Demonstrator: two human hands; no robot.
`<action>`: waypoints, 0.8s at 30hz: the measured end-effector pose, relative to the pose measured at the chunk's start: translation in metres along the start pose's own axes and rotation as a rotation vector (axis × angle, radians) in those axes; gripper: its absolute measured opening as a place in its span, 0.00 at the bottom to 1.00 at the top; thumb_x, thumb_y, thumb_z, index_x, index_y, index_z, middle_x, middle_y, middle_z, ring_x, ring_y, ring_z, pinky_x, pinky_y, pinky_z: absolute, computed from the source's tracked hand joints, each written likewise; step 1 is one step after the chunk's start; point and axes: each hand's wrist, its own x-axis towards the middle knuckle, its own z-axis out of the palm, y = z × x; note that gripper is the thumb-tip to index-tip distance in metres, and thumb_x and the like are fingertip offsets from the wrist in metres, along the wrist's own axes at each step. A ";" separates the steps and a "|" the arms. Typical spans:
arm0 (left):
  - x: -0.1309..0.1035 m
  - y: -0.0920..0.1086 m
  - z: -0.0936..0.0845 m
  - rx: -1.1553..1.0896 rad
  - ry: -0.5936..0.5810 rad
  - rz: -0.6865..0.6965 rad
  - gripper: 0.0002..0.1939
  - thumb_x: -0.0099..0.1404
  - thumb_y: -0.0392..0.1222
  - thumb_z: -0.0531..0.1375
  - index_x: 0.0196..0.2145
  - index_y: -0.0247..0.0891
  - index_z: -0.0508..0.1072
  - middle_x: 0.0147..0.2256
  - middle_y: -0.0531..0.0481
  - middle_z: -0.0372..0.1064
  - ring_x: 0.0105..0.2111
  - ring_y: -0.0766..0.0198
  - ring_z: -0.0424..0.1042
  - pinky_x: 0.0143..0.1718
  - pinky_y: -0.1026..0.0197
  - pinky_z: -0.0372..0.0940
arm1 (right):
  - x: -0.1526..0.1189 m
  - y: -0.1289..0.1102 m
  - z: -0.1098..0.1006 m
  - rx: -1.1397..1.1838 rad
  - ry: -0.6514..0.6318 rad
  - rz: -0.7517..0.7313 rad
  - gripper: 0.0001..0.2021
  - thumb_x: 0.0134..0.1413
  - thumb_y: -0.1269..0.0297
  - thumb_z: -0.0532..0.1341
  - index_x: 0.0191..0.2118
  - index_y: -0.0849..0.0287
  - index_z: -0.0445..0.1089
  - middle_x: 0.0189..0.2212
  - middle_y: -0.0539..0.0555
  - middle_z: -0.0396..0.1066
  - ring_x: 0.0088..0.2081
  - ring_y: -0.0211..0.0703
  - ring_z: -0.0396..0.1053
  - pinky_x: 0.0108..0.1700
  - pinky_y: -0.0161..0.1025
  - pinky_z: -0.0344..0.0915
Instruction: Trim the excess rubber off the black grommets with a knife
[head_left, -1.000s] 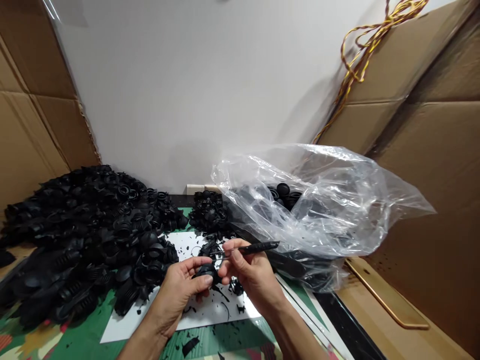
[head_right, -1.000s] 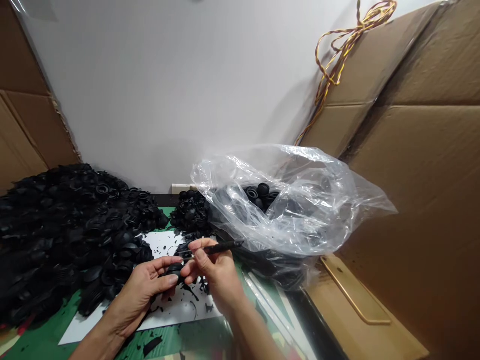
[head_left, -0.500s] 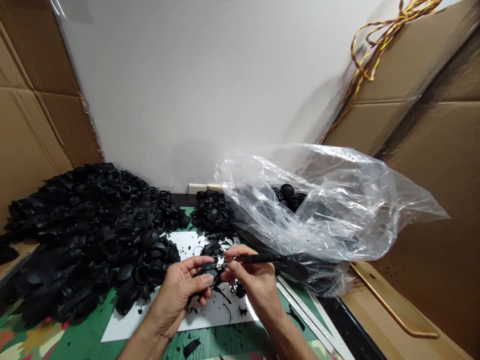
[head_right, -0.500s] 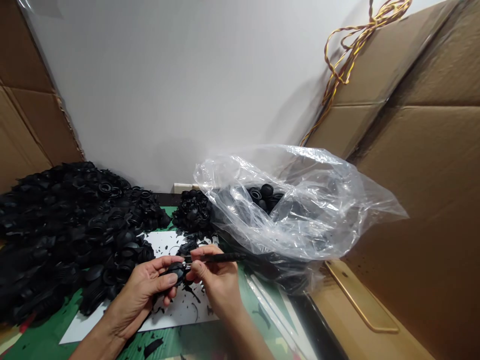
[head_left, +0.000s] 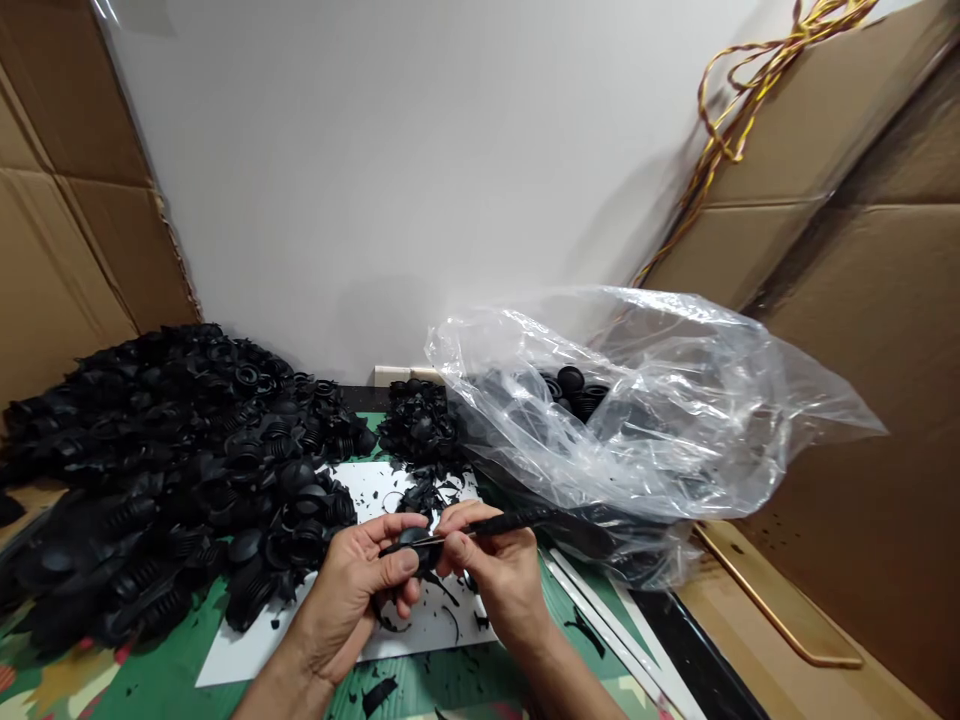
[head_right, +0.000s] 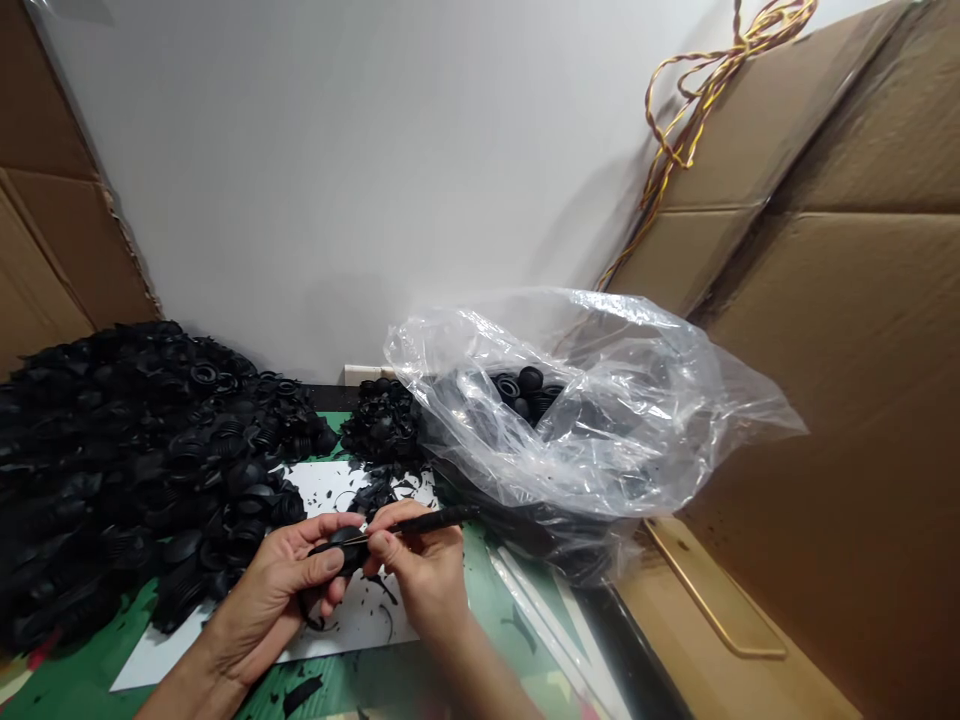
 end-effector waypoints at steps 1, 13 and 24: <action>0.000 0.001 0.000 -0.005 -0.004 -0.007 0.21 0.42 0.39 0.71 0.36 0.32 0.77 0.19 0.50 0.71 0.15 0.71 0.65 0.14 0.71 0.58 | -0.001 0.000 0.001 -0.044 -0.010 -0.087 0.09 0.48 0.59 0.65 0.27 0.59 0.71 0.27 0.51 0.70 0.17 0.35 0.66 0.19 0.34 0.62; -0.004 -0.002 0.011 0.129 -0.052 0.001 0.18 0.40 0.33 0.70 0.33 0.32 0.76 0.18 0.55 0.68 0.15 0.69 0.67 0.16 0.68 0.61 | 0.034 -0.006 -0.036 -0.388 0.326 -0.250 0.07 0.53 0.60 0.61 0.30 0.59 0.67 0.18 0.47 0.67 0.17 0.36 0.65 0.22 0.34 0.63; 0.000 0.004 0.003 0.060 0.013 0.057 0.20 0.44 0.39 0.71 0.36 0.33 0.75 0.19 0.52 0.69 0.18 0.68 0.69 0.19 0.68 0.62 | 0.021 -0.011 -0.027 -0.104 0.100 0.013 0.12 0.50 0.55 0.62 0.30 0.60 0.68 0.24 0.49 0.66 0.22 0.35 0.59 0.24 0.33 0.59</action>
